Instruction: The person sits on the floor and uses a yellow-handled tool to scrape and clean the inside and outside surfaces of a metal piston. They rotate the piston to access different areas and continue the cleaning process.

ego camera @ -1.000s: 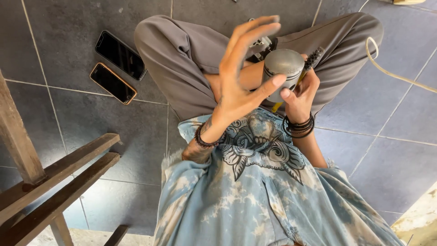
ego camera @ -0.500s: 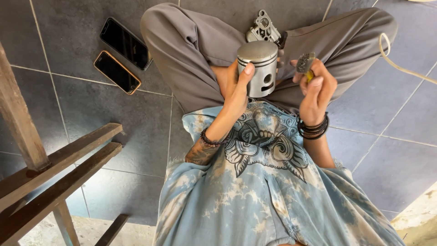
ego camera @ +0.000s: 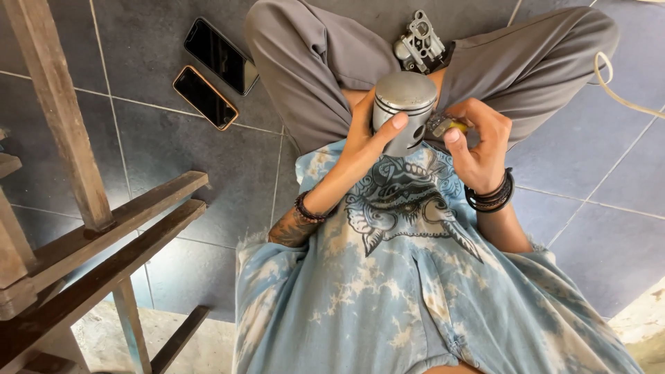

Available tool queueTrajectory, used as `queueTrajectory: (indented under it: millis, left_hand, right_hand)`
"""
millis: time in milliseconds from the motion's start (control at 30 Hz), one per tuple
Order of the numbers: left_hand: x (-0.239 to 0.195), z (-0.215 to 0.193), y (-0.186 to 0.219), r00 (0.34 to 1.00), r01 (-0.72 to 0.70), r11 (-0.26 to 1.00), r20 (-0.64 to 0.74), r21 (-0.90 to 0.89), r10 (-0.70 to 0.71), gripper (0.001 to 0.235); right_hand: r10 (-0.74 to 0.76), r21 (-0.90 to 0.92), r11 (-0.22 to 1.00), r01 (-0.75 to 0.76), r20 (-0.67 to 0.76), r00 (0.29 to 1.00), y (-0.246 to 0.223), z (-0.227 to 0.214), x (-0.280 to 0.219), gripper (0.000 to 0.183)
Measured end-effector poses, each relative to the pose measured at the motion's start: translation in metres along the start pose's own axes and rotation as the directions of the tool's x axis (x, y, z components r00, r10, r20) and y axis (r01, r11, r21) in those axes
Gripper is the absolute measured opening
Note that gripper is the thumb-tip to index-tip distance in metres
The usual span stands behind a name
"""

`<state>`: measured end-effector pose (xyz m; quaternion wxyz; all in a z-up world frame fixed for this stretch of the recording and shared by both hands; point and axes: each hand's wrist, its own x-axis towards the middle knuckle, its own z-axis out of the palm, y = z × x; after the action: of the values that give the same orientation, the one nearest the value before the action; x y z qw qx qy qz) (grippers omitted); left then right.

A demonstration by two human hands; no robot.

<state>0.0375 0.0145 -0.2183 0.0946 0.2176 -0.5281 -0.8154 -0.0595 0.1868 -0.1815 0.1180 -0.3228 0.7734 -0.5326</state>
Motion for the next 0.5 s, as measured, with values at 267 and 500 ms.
queueTrajectory:
  millis: [267, 500]
  left_hand:
    - [0.012, 0.002, 0.013, 0.972, -0.163, 0.982, 0.152, -0.095, 0.177, 0.052]
    - [0.015, 0.012, 0.057, 0.967, -0.135, 0.991, 0.218, 0.014, 0.129, 0.054]
  right_hand:
    - [-0.145, -0.081, 0.985, 0.15, 0.07, 0.987, -0.012, -0.024, 0.027, 0.067]
    - [-0.083, -0.272, 0.958, 0.087, 0.026, 0.996, -0.032, -0.026, 0.03, 0.07]
